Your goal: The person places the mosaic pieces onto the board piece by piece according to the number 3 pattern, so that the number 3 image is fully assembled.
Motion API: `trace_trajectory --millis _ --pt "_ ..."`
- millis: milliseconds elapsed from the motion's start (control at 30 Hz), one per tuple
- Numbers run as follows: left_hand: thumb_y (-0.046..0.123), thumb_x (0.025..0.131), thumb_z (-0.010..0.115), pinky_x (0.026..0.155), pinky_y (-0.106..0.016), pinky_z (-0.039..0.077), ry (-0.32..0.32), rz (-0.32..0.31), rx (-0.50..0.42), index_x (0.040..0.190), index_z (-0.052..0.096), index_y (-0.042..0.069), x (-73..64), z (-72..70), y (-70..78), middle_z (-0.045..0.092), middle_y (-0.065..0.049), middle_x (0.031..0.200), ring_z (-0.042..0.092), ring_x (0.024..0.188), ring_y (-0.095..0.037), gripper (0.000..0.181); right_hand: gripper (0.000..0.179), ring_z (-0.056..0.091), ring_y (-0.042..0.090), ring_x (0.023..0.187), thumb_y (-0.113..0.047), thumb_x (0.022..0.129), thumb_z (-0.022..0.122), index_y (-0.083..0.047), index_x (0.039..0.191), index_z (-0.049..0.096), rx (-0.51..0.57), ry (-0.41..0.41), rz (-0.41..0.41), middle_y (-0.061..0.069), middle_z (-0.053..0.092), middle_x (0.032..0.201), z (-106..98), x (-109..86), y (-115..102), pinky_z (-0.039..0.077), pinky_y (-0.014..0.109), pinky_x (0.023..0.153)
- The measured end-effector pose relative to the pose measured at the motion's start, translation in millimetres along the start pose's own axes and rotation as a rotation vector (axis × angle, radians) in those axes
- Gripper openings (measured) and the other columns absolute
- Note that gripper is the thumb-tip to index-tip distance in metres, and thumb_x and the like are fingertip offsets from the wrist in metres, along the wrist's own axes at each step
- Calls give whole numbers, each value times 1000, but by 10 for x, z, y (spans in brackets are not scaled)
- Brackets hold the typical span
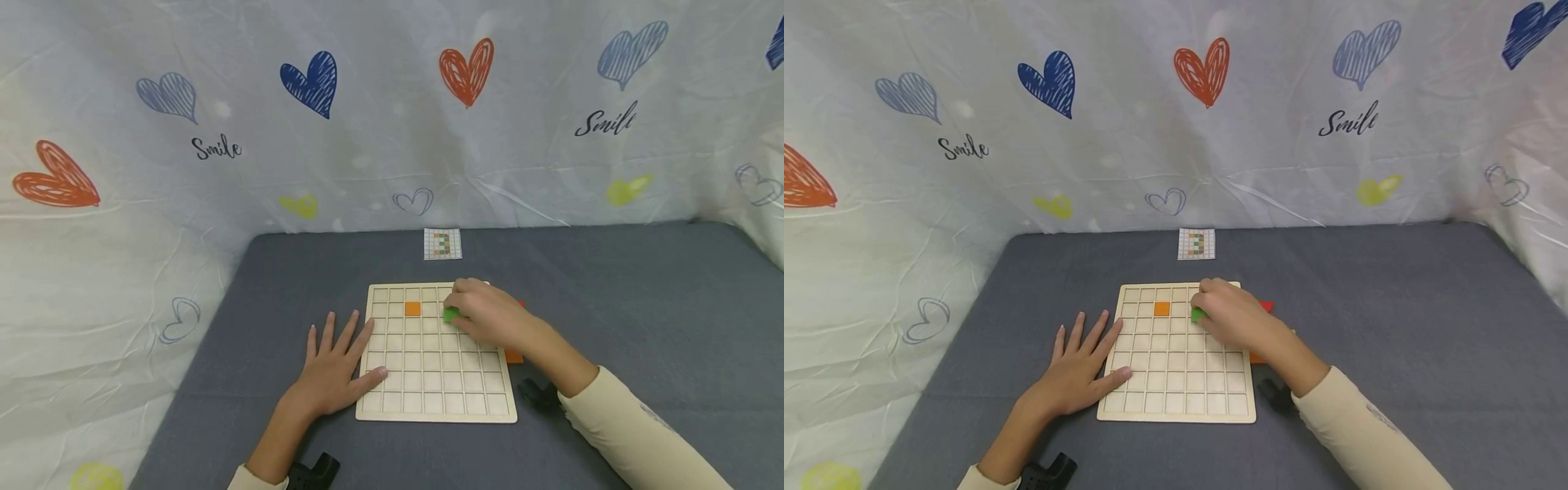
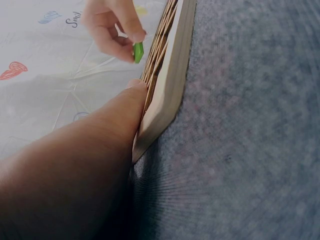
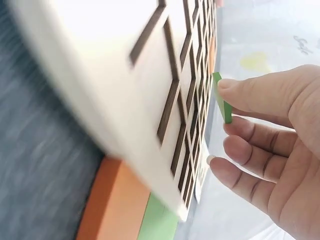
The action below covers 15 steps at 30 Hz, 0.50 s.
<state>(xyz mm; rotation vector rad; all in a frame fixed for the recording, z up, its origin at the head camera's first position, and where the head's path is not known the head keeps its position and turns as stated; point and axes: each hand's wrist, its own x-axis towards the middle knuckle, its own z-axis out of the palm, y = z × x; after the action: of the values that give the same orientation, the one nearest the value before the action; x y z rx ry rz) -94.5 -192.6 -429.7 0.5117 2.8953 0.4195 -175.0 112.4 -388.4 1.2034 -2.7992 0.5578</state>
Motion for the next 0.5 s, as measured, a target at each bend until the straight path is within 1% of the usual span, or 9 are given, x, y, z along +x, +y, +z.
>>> trace_trajectory --millis 133,367,433,500 --pt "70 97 42 111 -68 -9 0 -5 2 163 15 24 -5 -1 -3 5 -9 167 -12 149 -42 85 14 49 15 78 -1 85 76 -7 98 76 7 0 -4 0 58 89 30 114 -44 45 28 66" --pt "71 96 43 111 -69 -7 62 18 -10 163 21 23 -9 47 -17 11 -11 167 -6 149 -45 85 13 48 17 78 1 84 75 -8 94 75 22 -20 1 0 55 86 77 262 -95 44 28 65" --pt "73 95 41 111 -68 -7 65 14 0 163 19 25 -5 62 -24 10 -10 167 -7 150 -44 86 13 48 17 77 0 84 76 -7 95 74 14 -30 6 0 55 85 81 292 -102 44 28 65" --pt "74 95 41 112 -68 -8 53 5 0 163 18 25 -3 58 -29 8 -9 167 -9 150 -43 86 13 49 18 78 -1 84 76 -7 95 74 6 -36 5 0 55 85 84 324 -105 45 29 66"
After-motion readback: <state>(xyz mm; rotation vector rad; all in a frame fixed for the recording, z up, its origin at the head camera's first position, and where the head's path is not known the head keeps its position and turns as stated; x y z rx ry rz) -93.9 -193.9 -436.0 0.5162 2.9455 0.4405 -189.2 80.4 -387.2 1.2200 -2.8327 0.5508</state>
